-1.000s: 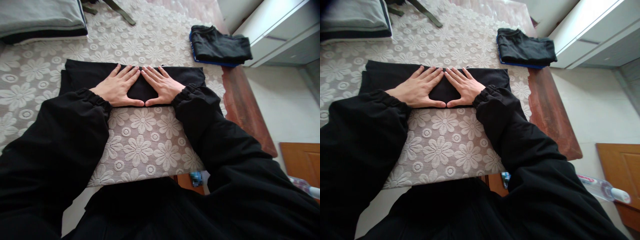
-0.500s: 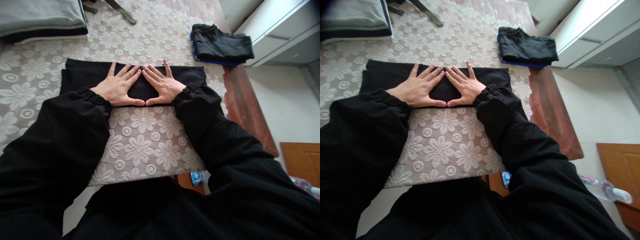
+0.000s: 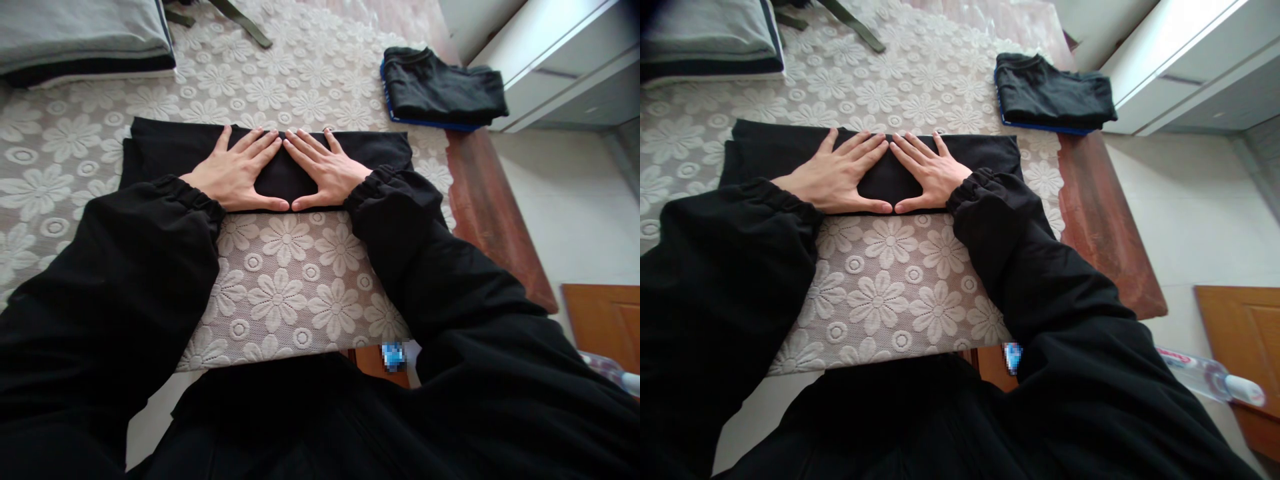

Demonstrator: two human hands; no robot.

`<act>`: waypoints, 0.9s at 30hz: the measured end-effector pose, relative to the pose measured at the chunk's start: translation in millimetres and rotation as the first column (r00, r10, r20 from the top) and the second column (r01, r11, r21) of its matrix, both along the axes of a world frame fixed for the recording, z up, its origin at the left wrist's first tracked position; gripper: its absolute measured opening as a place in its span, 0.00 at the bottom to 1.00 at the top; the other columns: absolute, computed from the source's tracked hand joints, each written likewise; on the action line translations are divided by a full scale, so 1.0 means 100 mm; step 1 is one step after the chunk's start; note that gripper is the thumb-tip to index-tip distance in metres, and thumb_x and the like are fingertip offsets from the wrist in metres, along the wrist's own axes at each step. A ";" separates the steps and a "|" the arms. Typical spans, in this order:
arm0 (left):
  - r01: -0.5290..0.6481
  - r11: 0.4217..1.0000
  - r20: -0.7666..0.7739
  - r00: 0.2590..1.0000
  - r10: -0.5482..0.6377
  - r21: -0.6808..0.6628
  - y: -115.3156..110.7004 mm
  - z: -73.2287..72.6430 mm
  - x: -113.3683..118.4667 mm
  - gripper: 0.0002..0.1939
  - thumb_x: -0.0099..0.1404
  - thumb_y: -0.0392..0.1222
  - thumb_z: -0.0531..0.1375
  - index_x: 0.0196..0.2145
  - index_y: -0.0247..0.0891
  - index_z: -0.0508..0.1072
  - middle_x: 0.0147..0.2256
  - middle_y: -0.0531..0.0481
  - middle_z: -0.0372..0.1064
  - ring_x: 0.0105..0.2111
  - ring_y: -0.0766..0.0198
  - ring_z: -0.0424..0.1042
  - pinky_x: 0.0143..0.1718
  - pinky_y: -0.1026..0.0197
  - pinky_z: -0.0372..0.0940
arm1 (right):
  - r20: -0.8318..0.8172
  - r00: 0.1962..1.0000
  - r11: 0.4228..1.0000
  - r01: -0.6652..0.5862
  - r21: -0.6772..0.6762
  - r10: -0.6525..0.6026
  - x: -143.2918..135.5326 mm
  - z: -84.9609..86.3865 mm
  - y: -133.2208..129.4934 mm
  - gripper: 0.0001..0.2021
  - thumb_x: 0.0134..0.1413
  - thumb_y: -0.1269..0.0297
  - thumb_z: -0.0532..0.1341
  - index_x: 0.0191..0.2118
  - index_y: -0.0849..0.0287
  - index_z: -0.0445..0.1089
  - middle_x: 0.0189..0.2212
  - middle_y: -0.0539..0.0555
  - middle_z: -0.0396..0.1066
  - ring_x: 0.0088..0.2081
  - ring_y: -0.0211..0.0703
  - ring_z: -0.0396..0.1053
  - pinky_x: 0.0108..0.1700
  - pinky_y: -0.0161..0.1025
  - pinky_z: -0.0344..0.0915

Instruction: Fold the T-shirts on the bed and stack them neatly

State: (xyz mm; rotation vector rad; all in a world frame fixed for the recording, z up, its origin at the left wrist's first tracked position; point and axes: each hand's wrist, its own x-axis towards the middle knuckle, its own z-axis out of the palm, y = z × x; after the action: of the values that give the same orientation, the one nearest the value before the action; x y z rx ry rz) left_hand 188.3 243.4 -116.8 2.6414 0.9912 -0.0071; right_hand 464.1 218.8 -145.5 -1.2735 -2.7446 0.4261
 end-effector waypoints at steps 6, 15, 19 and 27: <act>-0.041 0.999 0.015 0.999 0.041 0.016 0.03 0.03 -0.06 0.70 0.62 0.92 0.42 0.83 0.35 0.42 0.83 0.45 0.35 0.83 0.41 0.37 0.83 0.37 0.25 | -0.018 1.000 1.000 -0.004 -0.020 0.004 0.07 0.04 0.02 0.66 0.60 0.13 0.55 0.87 0.56 0.37 0.84 0.61 0.32 0.83 0.75 0.31 0.80 0.75 0.24; -0.406 0.912 -0.067 0.910 0.409 0.055 -0.01 0.13 -1.02 0.56 0.73 0.79 0.34 0.83 0.37 0.45 0.83 0.47 0.35 0.83 0.46 0.37 0.83 0.34 0.29 | 0.118 0.947 0.954 0.298 0.042 -0.300 0.85 0.18 -0.31 0.52 0.70 0.20 0.45 0.86 0.47 0.42 0.84 0.55 0.40 0.82 0.76 0.36 0.78 0.80 0.33; -0.529 0.848 -0.024 0.848 0.530 0.042 -0.10 0.11 -1.22 0.59 0.72 0.80 0.36 0.82 0.31 0.46 0.84 0.44 0.35 0.83 0.42 0.33 0.83 0.35 0.30 | 0.103 0.908 0.913 0.396 0.099 -0.406 1.01 0.11 -0.39 0.48 0.73 0.24 0.41 0.86 0.46 0.43 0.83 0.54 0.42 0.82 0.74 0.40 0.78 0.78 0.39; -0.530 0.846 -0.023 0.846 0.532 0.053 -0.13 0.11 -1.19 0.56 0.73 0.78 0.36 0.83 0.35 0.45 0.84 0.50 0.33 0.83 0.44 0.33 0.84 0.37 0.32 | 0.074 0.911 0.910 0.395 0.126 -0.406 1.00 0.02 -0.37 0.50 0.72 0.23 0.37 0.85 0.52 0.47 0.83 0.57 0.42 0.82 0.70 0.40 0.80 0.74 0.38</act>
State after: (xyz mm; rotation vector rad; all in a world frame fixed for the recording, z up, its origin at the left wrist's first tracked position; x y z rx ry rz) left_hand 69.3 230.7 -105.4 2.3149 1.7220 0.0941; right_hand 564.4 181.8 -143.6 -1.8139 -2.4383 0.1766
